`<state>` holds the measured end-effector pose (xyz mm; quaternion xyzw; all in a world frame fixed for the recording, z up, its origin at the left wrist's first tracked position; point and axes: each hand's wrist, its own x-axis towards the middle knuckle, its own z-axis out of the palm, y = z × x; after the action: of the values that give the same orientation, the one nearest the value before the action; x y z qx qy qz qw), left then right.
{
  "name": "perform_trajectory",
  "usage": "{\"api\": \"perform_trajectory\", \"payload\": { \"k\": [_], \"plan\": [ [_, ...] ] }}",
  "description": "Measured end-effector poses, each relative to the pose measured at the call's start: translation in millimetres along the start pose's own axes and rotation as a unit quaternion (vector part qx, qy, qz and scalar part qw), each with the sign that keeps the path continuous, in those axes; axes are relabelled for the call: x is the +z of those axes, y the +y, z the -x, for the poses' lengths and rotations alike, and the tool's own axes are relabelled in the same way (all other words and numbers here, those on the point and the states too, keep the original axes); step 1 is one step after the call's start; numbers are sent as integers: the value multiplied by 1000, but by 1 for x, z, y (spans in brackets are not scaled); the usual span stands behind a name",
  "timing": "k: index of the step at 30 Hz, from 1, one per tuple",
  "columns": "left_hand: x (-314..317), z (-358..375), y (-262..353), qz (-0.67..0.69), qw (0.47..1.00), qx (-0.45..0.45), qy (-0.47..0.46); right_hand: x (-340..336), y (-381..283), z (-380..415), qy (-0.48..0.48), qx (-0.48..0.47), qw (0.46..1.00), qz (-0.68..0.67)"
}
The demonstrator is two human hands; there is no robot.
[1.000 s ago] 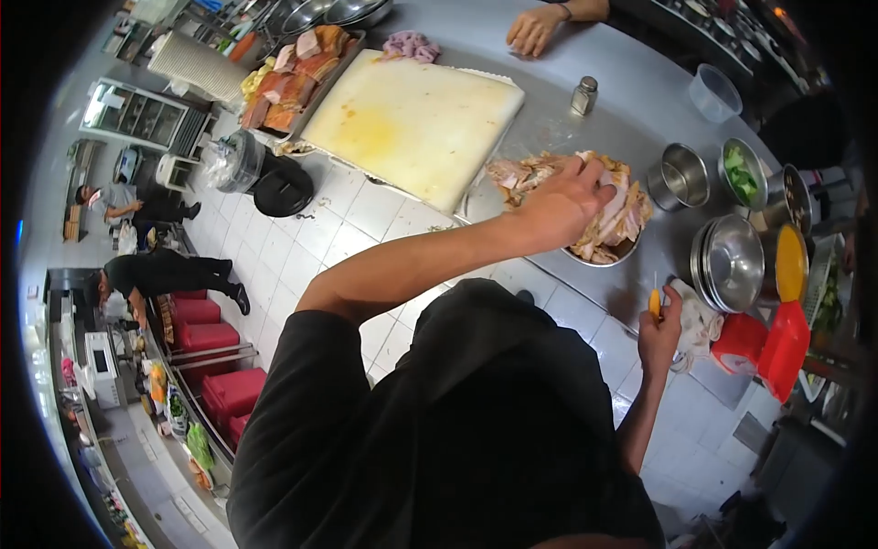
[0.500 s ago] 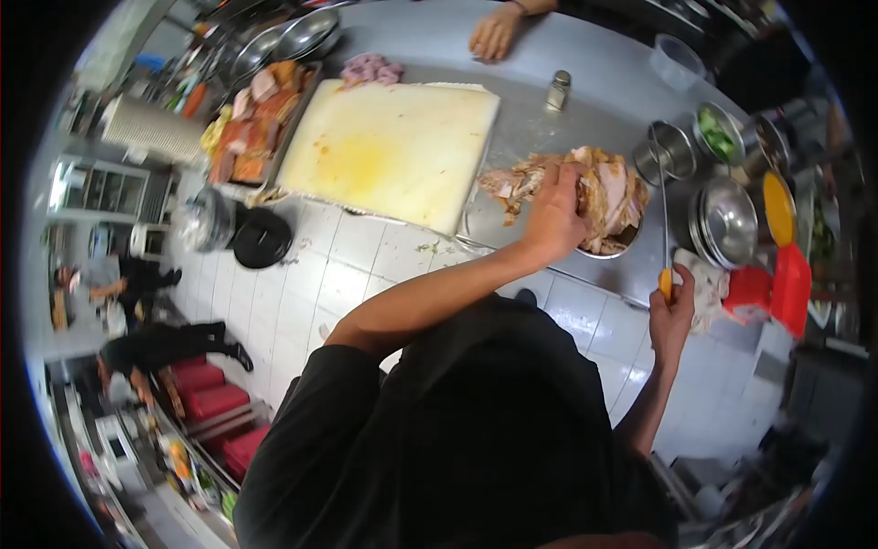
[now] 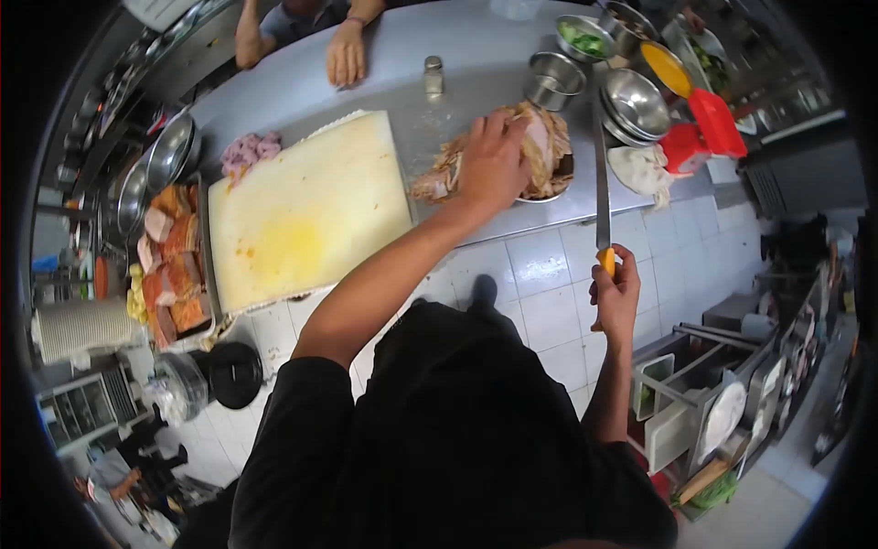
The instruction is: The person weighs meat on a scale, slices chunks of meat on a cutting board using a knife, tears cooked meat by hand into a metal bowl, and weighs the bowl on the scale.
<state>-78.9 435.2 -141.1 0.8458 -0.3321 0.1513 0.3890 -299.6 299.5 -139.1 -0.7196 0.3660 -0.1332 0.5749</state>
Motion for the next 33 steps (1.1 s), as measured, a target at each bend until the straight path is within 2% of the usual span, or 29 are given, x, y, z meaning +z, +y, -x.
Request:
{"api": "perform_trajectory", "payload": {
  "k": [1,4,6,10,13,15,16,19,21,22,24,25,28,31,33],
  "plan": [
    [-1,-4,-2,-4,999,0,-35,-2,0,4,4,0,1000,-5],
    [-4,-8,-2,-12,1000,18,-15,-10,2,5,9,-10,1000,-3],
    [-9,-9,0,11,1000,-8,5,-18,9,-3,-5,-9,1000,-21],
    [-20,9,-19,49,991,-122,16,-36,18,-16,-41,27,999,15],
    [-35,36,-41,28,968,-248,-31,-40,33,-34,-68,41,997,13],
    [-42,51,-43,-49,964,-236,-115,-42,37,-48,-84,53,995,19],
    [-43,55,-42,-85,957,-228,-158,-42,40,-53,-76,31,995,52],
    [-31,74,-54,-126,962,-177,-163,-40,42,-71,-60,-62,982,169],
    [-23,75,-59,-134,955,-208,-162,-40,36,-82,-56,-143,951,267],
    [-18,73,-59,-136,951,-223,-164,-38,41,-92,-47,-194,940,277],
    [-10,56,-64,-122,964,-186,-147,-30,51,-121,-23,-296,909,294],
    [-6,46,-66,-113,969,-168,-139,-27,50,-133,-31,-295,904,308],
    [10,21,-70,-187,951,-147,-200,-13,43,-164,-50,-293,892,341],
    [23,3,-83,-177,927,-175,-280,-1,39,-181,-61,-297,888,345],
    [39,3,-114,-185,932,-115,-288,2,40,-187,-64,-302,889,338]
  ]
}}
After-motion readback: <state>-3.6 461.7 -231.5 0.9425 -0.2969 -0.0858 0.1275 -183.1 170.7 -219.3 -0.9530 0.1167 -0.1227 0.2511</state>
